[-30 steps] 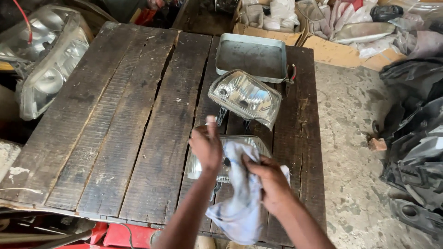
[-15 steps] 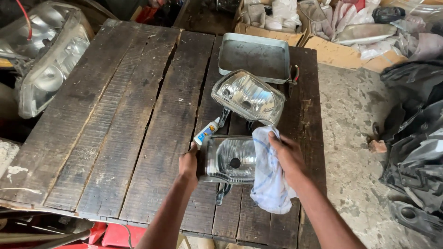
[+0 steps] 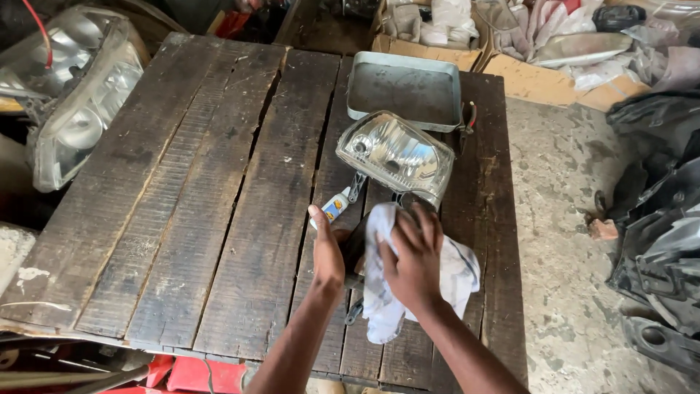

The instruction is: The person cleans two car headlights on a wooden table using a white cloth and a small bottle of liquid. They wipe the surfaces of the headlights, apply the liquid, and turn the units over to clean different sides before placing them back on the table.

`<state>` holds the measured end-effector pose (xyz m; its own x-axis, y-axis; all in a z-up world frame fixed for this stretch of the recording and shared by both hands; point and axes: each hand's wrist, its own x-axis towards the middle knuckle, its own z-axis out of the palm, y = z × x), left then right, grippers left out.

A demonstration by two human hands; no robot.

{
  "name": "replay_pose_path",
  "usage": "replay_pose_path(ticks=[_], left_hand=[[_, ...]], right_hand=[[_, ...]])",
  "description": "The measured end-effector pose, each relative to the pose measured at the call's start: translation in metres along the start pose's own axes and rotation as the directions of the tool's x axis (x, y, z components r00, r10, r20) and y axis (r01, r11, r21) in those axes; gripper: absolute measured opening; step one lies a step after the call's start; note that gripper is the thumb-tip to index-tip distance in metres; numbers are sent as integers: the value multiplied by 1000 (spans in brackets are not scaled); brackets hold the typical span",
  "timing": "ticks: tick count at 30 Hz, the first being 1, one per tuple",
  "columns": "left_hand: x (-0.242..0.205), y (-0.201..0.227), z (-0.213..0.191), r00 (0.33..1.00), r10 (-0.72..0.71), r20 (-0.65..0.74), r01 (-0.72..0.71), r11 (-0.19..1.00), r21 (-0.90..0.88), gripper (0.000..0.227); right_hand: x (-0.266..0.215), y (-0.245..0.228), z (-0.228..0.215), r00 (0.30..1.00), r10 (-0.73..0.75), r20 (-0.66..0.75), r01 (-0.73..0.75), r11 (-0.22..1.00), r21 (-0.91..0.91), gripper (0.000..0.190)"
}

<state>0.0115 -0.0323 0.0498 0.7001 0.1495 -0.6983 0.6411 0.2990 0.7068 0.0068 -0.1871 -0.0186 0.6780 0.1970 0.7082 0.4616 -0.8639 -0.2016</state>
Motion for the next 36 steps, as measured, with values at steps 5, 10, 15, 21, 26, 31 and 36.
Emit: replay_pose_path(ticks=[5, 10, 15, 21, 26, 31, 36], left_hand=[[-54, 43, 10, 989, -83, 121, 98, 988, -121, 116], [-18, 4, 2, 942, 89, 323, 39, 928, -370, 94], [-76, 38, 7, 1000, -13, -3, 13, 1000, 15, 116], [-25, 4, 1, 998, 40, -57, -30, 986, 161, 117], [-26, 3, -10, 990, 73, -124, -40, 968, 248, 111], [-13, -17, -14, 981, 109, -158, -69, 969, 236, 107], [-12, -18, -12, 968, 135, -211, -73, 958, 277, 109]], right_hand=[[-8, -52, -21, 991, -85, 107, 77, 993, 84, 30], [3, -32, -7, 963, -166, 210, 157, 986, 59, 39], [6, -33, 1, 999, 23, 35, -23, 999, -25, 28], [3, -33, -10, 996, 12, 87, -15, 999, 28, 19], [-21, -21, 8, 964, 261, 51, -264, 962, 66, 26], [-43, -13, 15, 910, 413, -46, -413, 911, -9, 25], [-10, -42, 6, 982, 189, -11, -189, 982, -18, 21]])
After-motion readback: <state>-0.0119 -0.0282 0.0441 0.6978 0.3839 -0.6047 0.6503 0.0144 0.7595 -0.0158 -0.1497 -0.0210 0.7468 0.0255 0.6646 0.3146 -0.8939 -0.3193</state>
